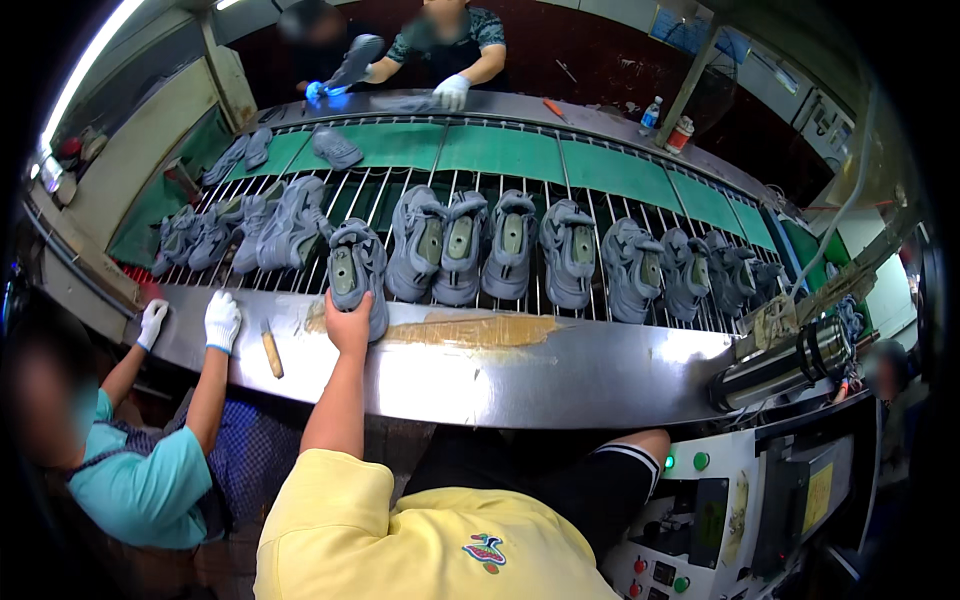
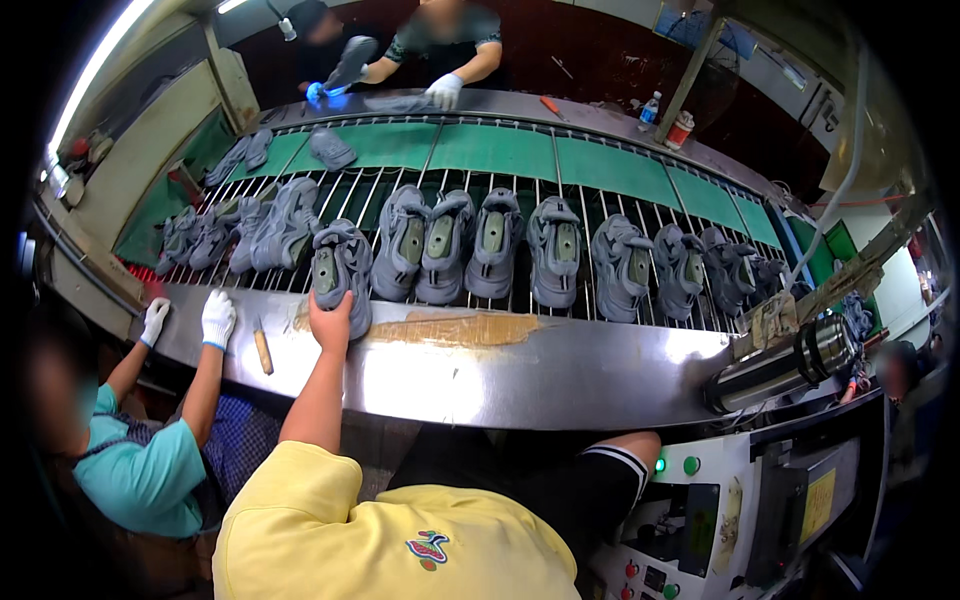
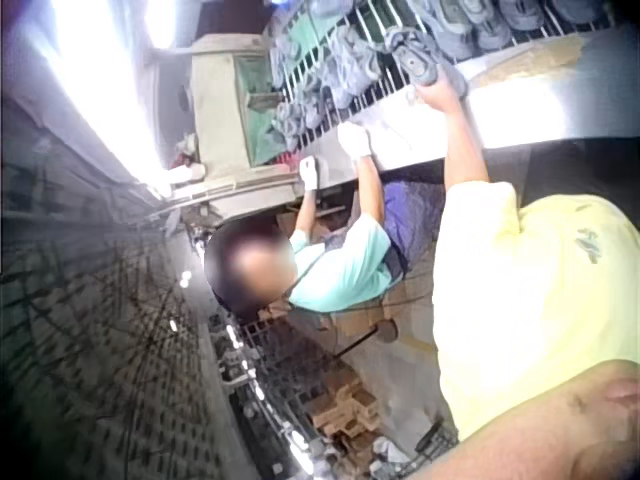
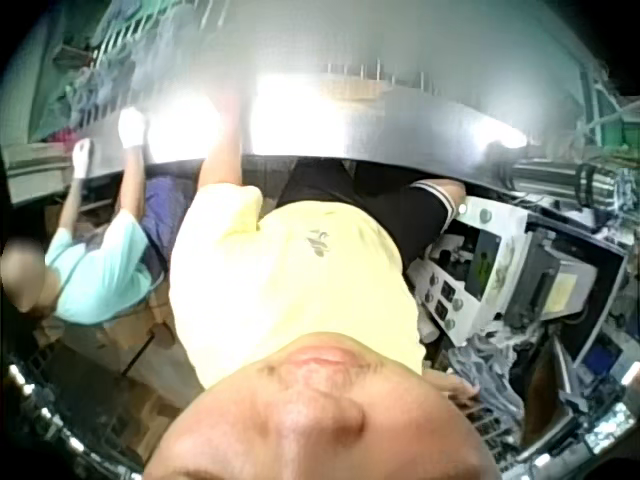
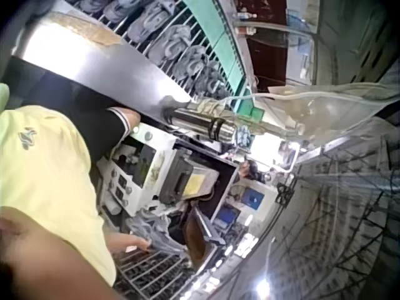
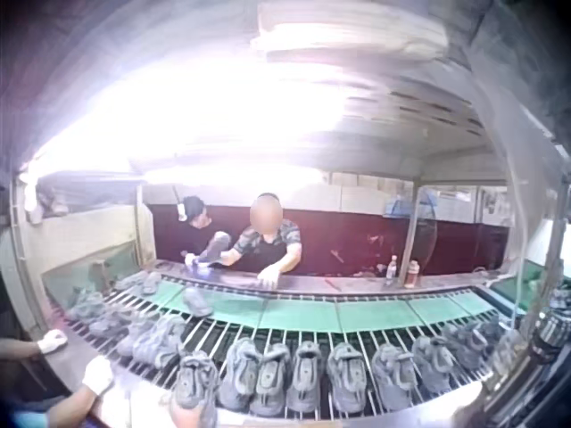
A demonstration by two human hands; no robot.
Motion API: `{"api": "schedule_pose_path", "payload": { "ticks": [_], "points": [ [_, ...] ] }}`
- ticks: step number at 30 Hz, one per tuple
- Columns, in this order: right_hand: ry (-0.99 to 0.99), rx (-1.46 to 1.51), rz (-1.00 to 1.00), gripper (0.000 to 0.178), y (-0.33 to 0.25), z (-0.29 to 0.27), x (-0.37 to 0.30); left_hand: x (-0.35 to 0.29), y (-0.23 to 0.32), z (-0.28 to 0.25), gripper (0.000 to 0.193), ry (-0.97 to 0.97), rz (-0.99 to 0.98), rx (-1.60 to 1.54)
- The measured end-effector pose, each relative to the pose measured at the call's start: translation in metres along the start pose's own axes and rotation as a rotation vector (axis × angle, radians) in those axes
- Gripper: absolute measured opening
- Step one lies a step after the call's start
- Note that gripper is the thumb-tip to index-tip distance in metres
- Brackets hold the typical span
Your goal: The person picks up a shoe from a conveyor belt, places it into a machine, and then puts the shoe back onto the conveyor belt.
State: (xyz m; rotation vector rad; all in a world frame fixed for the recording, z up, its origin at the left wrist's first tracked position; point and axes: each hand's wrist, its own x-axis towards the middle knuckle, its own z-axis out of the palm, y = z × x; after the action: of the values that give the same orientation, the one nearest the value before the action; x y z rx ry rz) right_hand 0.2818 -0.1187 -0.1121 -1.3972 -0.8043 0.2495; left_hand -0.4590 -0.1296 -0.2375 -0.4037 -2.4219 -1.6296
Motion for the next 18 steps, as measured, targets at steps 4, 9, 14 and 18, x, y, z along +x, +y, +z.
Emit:
{"api": "schedule_pose_path", "payload": {
  "ticks": [4,9,14,18],
  "points": [
    [-0.089,0.313,0.143,0.037,-0.024,0.043,-0.018,0.066,-0.012,0.035,0.08,-0.164,-0.002,0.035],
    [-0.317,0.671,0.274,0.035,-0.051,0.098,-0.042,0.111,-0.068,0.06,0.088,-0.35,0.071,-0.103],
    [-0.742,0.972,0.475,0.033,-0.068,0.179,-0.082,0.037,-0.02,0.021,0.088,-0.284,0.175,-0.094],
    [-1.23,1.094,0.752,0.031,-0.069,0.273,-0.152,-0.086,0.041,-0.06,0.104,-1.054,-0.19,-0.983]
  ]
}}
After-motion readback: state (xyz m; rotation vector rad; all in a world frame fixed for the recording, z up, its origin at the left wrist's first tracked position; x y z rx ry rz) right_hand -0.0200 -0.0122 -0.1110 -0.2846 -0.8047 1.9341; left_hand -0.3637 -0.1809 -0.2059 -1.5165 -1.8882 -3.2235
